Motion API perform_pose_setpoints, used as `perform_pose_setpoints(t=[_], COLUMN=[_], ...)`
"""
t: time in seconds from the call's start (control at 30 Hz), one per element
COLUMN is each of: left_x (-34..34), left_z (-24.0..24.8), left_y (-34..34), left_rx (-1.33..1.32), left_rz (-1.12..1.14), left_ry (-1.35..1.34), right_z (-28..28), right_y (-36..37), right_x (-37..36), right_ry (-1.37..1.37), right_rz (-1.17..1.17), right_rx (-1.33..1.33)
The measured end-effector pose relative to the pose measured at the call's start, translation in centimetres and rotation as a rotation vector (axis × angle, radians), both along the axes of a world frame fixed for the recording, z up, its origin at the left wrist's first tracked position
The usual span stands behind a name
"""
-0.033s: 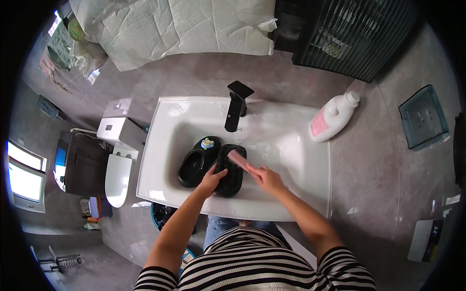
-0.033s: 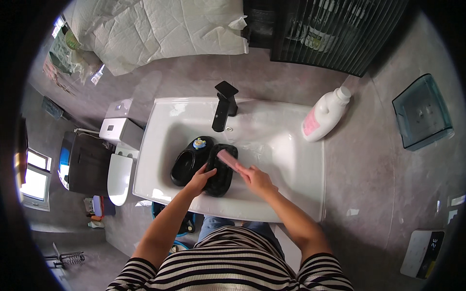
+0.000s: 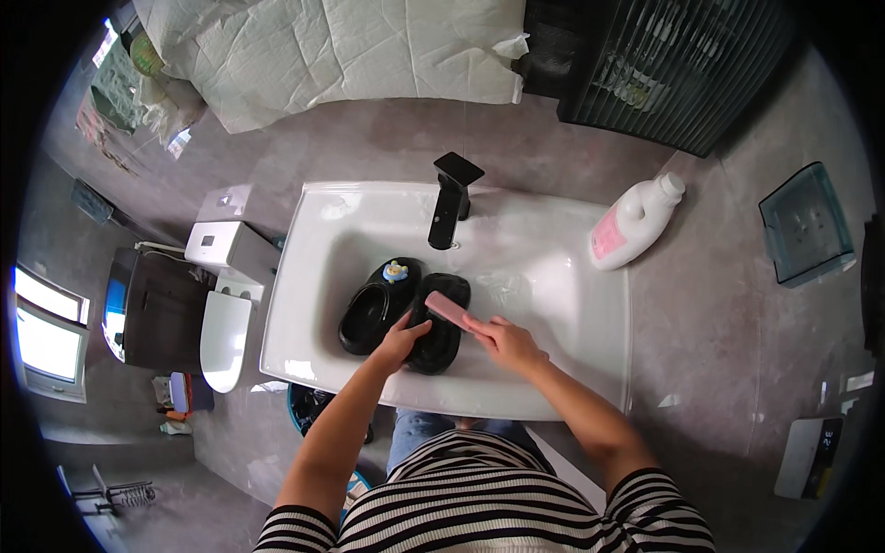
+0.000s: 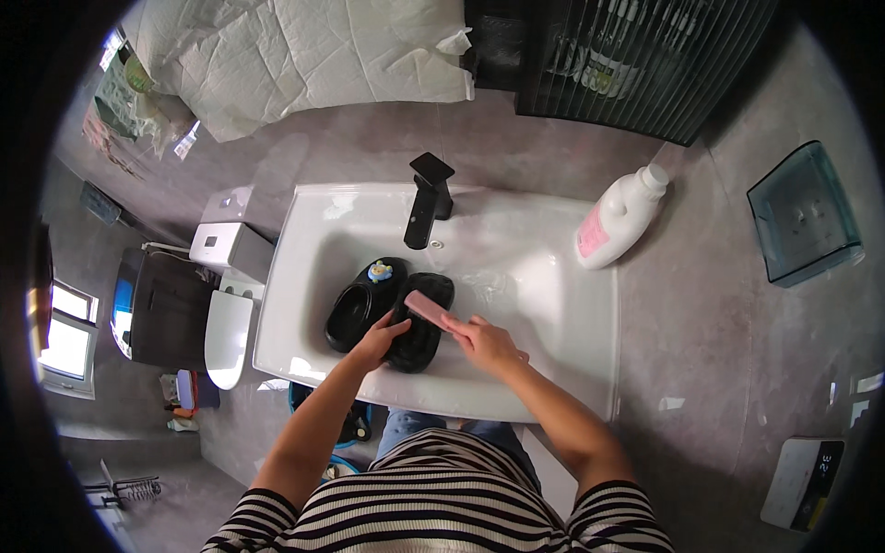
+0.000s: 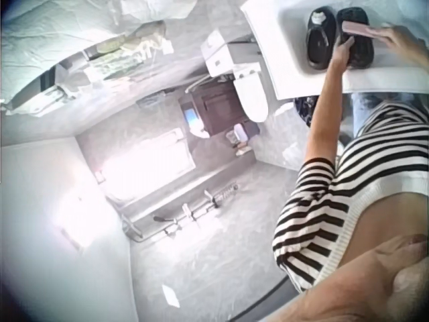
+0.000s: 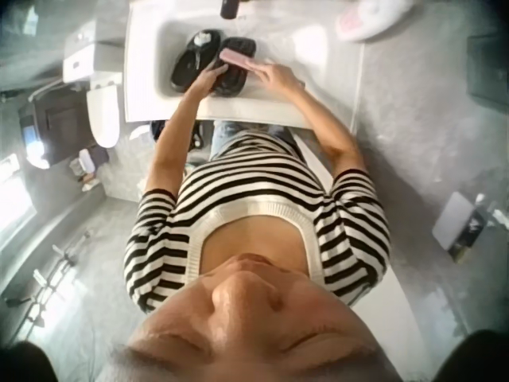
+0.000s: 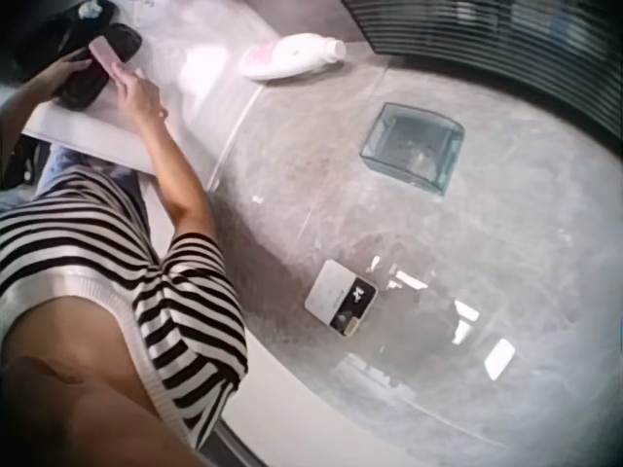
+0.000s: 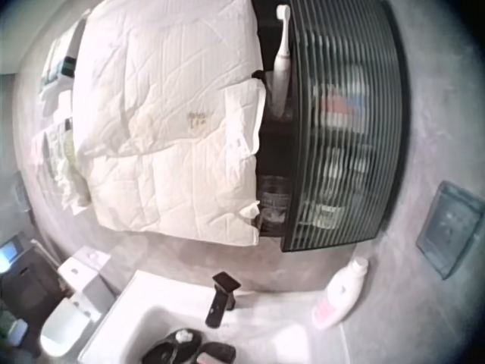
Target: The person washes multiple pairs of shoes and sandals in a bathroom sink. They rinse each pair under running water, scrub them by hand, and place them into blue plastic basins on the floor.
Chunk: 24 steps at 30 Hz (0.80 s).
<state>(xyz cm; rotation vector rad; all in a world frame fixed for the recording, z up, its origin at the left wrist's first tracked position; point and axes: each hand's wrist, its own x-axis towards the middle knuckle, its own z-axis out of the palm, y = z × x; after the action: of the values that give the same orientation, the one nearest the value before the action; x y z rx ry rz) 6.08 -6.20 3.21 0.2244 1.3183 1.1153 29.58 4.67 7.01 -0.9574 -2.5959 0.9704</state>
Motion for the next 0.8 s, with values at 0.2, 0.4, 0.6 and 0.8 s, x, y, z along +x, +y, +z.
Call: perform_pose_setpoints(t=[0.2,0.4,0.6,0.8], left_x=[-0.6,-2.1,-0.9,-0.3], left_z=[-0.1,-0.5,-1.2,0.9], left_y=[1.1,-0.7,-0.4,0.7], left_rx=[0.058,-0.136,-0.078,-0.143], left_rz=[-0.155,0.004,0.116,-0.062], left_ry=[0.043,-0.066,-0.087,-0.162], right_z=[-2.8,0.7,-0.8,-2.0], right_y=[4.2,0.2,-0.6,-0.5], right_x=[-3.2,-5.1,-3.4,1.1], right_ry=[-0.053,-0.033,-0.050,-0.081], right_rz=[-0.259,0.052,-0.172,-0.211], right_rx=[0.084,-0.016,-0.002,0.037])
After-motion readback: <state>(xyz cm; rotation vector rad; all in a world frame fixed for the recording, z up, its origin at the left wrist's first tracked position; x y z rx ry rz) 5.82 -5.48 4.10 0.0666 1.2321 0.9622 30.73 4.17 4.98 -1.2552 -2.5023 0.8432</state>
